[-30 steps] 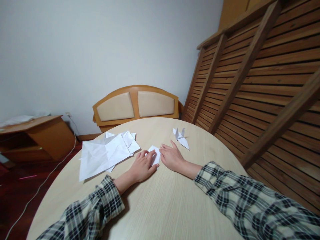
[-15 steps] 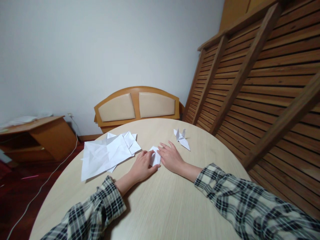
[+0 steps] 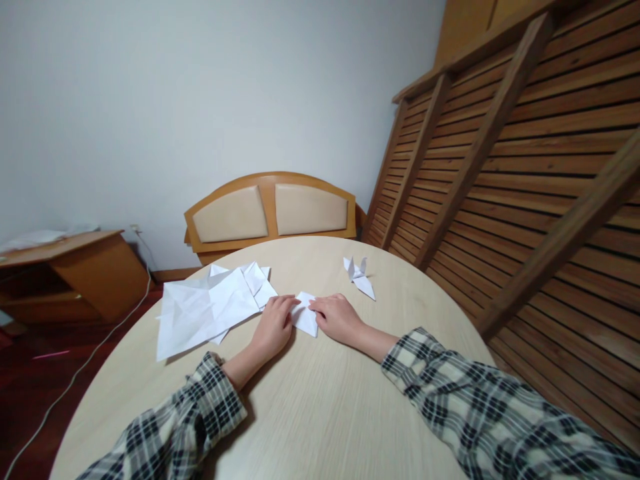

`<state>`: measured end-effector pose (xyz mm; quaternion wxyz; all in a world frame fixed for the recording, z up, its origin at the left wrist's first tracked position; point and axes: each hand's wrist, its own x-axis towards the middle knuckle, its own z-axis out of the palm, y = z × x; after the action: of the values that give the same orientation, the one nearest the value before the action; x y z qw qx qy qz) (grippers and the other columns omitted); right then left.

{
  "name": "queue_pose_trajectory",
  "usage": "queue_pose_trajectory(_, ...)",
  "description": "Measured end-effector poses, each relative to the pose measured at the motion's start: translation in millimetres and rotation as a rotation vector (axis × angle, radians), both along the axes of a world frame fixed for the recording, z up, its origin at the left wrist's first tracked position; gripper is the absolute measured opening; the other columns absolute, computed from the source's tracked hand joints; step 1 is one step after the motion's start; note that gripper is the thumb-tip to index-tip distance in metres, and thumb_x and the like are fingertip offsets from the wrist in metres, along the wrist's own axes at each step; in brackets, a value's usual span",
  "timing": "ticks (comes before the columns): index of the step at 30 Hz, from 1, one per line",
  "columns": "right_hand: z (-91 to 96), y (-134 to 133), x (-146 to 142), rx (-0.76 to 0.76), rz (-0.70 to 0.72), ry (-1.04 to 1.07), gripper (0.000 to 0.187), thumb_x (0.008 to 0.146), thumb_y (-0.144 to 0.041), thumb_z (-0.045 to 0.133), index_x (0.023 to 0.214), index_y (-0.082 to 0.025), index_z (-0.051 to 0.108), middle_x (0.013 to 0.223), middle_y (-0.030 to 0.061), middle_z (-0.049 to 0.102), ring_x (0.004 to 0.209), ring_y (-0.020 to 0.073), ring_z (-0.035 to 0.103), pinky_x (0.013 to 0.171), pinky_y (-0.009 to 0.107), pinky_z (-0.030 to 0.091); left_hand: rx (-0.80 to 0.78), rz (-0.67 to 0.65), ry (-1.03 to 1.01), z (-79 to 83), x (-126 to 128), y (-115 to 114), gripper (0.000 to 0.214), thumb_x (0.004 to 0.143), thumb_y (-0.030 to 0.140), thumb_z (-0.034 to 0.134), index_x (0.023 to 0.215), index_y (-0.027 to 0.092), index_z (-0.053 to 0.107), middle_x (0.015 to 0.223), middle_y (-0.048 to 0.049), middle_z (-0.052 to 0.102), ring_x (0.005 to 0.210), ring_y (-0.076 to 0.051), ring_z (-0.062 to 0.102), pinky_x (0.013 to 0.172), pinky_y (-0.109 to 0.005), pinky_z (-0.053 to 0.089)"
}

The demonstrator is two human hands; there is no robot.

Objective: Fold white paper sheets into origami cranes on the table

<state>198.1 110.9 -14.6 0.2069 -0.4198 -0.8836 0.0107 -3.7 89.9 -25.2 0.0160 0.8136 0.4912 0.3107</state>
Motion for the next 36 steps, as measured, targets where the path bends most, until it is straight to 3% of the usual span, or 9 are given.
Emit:
queue_pose_trajectory(6, -0.8, 1, 2, 0.008, 0.011, 0.003, 0.031, 0.088, -0.014, 0.053, 0.111, -0.023, 0.072, 0.109, 0.0051, 0.074, 0.101, 0.0189, 0.067, 0.092, 0.032, 0.041, 0.012, 0.081, 0.053, -2.8, -4, 1, 0.056, 0.067, -0.006, 0.038, 0.114, 0.017, 0.057, 0.114, -0.0096, 0.063, 0.110, -0.025, 0.053, 0.098, -0.043, 0.045)
queue_pose_trajectory(12, 0.4, 1, 4, 0.002, 0.015, -0.018, 0.035, 0.087, -0.012, 0.053, 0.115, -0.024, 0.071, 0.115, 0.0061, 0.073, 0.105, 0.0196, 0.067, 0.095, 0.033, 0.041, -0.049, 0.193, 0.076, 1.8, -6, 1, 0.048, 0.075, -0.001, 0.041, 0.116, 0.017, 0.056, 0.103, -0.0096, 0.065, 0.100, -0.026, 0.058, 0.090, -0.042, 0.047)
queue_pose_trajectory(19, -1.9, 3, 5, -0.003, 0.028, 0.016, 0.035, 0.086, -0.011, 0.052, 0.113, -0.023, 0.072, 0.117, 0.0062, 0.072, 0.107, 0.0200, 0.067, 0.096, 0.034, 0.042, -0.060, 0.086, -0.101, 0.3, -3, 0, 0.044, 0.078, 0.001, 0.040, 0.118, 0.017, 0.052, 0.106, -0.0093, 0.063, 0.101, -0.023, 0.060, 0.089, -0.040, 0.049)
queue_pose_trajectory(26, -6.2, 11, 6, -0.023, 0.060, 0.077, 0.036, 0.084, -0.008, 0.051, 0.109, -0.022, 0.073, 0.114, 0.0048, 0.073, 0.108, 0.0197, 0.067, 0.097, 0.033, 0.043, -0.076, 0.093, -0.053, 0.7, -4, 2, 0.045, 0.072, -0.002, 0.042, 0.111, 0.017, 0.055, 0.104, -0.0089, 0.062, 0.101, -0.025, 0.059, 0.092, -0.043, 0.048)
queue_pose_trajectory(31, -8.5, 19, 7, -0.066, 0.074, 0.158, 0.039, 0.080, -0.002, 0.050, 0.107, -0.019, 0.073, 0.114, 0.0051, 0.074, 0.110, 0.0206, 0.066, 0.099, 0.034, 0.044, -0.089, -0.045, -0.045, 5.9, 0, -3, 0.052, 0.069, -0.004, 0.041, 0.115, 0.018, 0.053, 0.109, -0.0094, 0.061, 0.104, -0.024, 0.057, 0.092, -0.041, 0.048)
queue_pose_trajectory(36, -11.8, 28, 10, -0.130, 0.090, 0.240, 0.041, 0.080, 0.000, 0.048, 0.105, -0.020, 0.074, 0.114, 0.0052, 0.074, 0.108, 0.0215, 0.067, 0.097, 0.035, 0.045, -0.113, -0.150, -0.029, 15.6, 3, -10, 0.046, 0.069, 0.000, 0.045, 0.109, 0.018, 0.058, 0.109, -0.0089, 0.060, 0.103, -0.024, 0.056, 0.093, -0.041, 0.047)
